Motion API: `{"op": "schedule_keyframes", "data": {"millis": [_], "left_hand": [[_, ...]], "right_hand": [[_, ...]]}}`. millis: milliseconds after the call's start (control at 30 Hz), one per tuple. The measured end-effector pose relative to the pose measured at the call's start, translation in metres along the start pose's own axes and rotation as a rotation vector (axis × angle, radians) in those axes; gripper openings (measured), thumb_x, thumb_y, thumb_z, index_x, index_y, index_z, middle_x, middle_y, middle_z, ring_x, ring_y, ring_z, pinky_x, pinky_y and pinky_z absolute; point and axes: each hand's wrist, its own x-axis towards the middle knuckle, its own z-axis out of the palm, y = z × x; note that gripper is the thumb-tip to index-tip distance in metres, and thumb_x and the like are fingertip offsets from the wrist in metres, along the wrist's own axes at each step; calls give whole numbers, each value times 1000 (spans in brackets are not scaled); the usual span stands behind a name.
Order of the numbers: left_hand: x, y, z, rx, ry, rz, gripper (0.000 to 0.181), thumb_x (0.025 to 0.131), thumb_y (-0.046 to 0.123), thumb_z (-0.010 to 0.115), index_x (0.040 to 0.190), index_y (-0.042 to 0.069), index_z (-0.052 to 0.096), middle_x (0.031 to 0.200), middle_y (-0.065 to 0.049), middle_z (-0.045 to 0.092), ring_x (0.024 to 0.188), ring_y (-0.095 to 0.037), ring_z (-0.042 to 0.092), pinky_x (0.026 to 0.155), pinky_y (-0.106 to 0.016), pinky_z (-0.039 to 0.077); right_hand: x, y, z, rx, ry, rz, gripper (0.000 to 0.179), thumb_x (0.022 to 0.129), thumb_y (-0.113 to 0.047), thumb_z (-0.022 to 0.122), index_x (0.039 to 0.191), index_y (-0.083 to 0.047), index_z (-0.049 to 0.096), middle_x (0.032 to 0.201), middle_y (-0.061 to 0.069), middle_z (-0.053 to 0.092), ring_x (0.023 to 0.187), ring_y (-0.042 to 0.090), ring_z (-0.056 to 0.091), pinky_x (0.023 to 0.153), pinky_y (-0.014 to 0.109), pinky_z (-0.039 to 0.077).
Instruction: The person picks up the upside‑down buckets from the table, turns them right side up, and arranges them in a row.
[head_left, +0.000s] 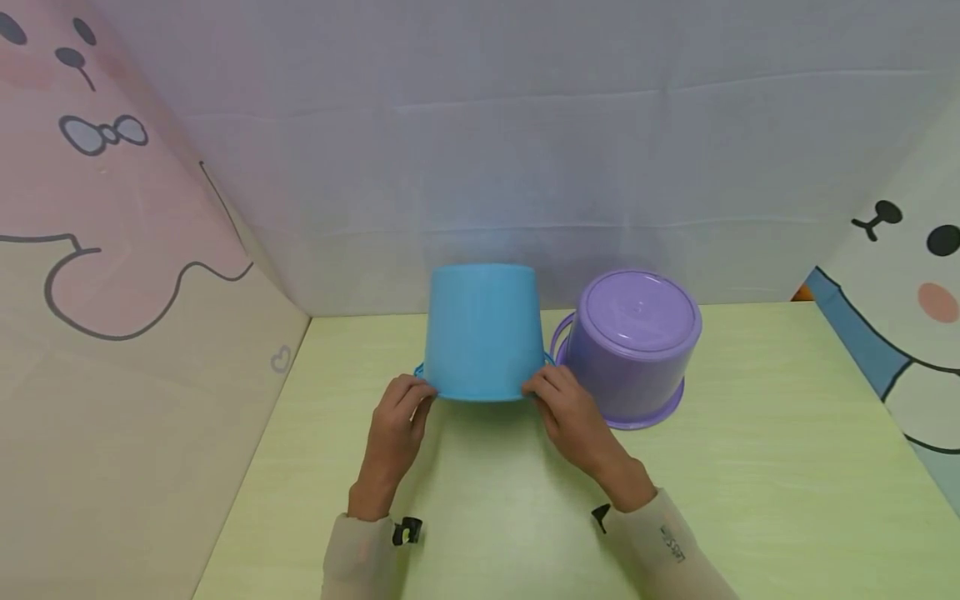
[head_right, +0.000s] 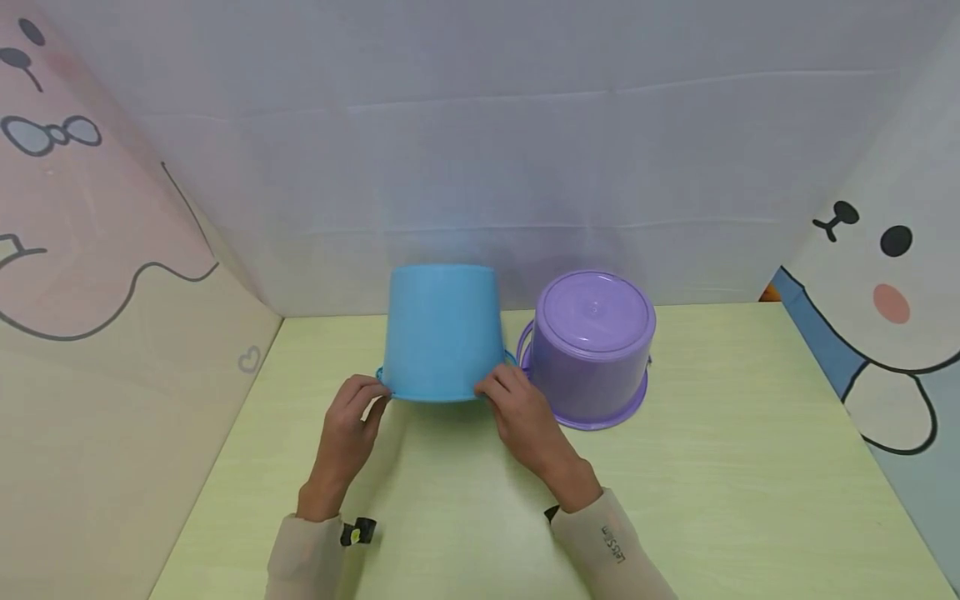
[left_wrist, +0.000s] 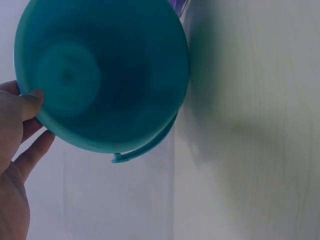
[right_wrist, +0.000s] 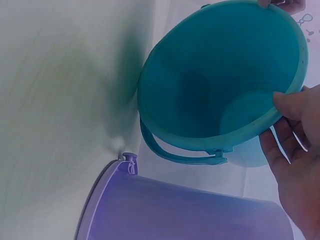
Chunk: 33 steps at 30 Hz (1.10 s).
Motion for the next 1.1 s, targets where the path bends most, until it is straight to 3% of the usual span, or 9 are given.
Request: {"op": "schedule_keyframes", "data": {"millis": [700, 1100], "left_hand": [[11, 10, -9, 7, 17, -38, 30, 78, -22, 81, 99, -3, 70, 98, -13, 62, 92, -27, 65, 76, -41, 63], [14, 10, -12, 2, 42, -54, 35, 78, -23, 80, 104, -1, 73, 100, -13, 64, 93, -24, 65, 75, -42, 64]], "right_hand": [[5, -1, -7, 18, 38, -9, 33, 84, 20, 75, 105, -5, 67, 104, 7, 62, 97, 26, 62, 76, 41, 59], [10, -8, -14, 46, 39, 13, 28, 88, 13, 77, 107, -5, 68, 107, 6, 63, 102, 24, 62, 81, 42, 59]]}}
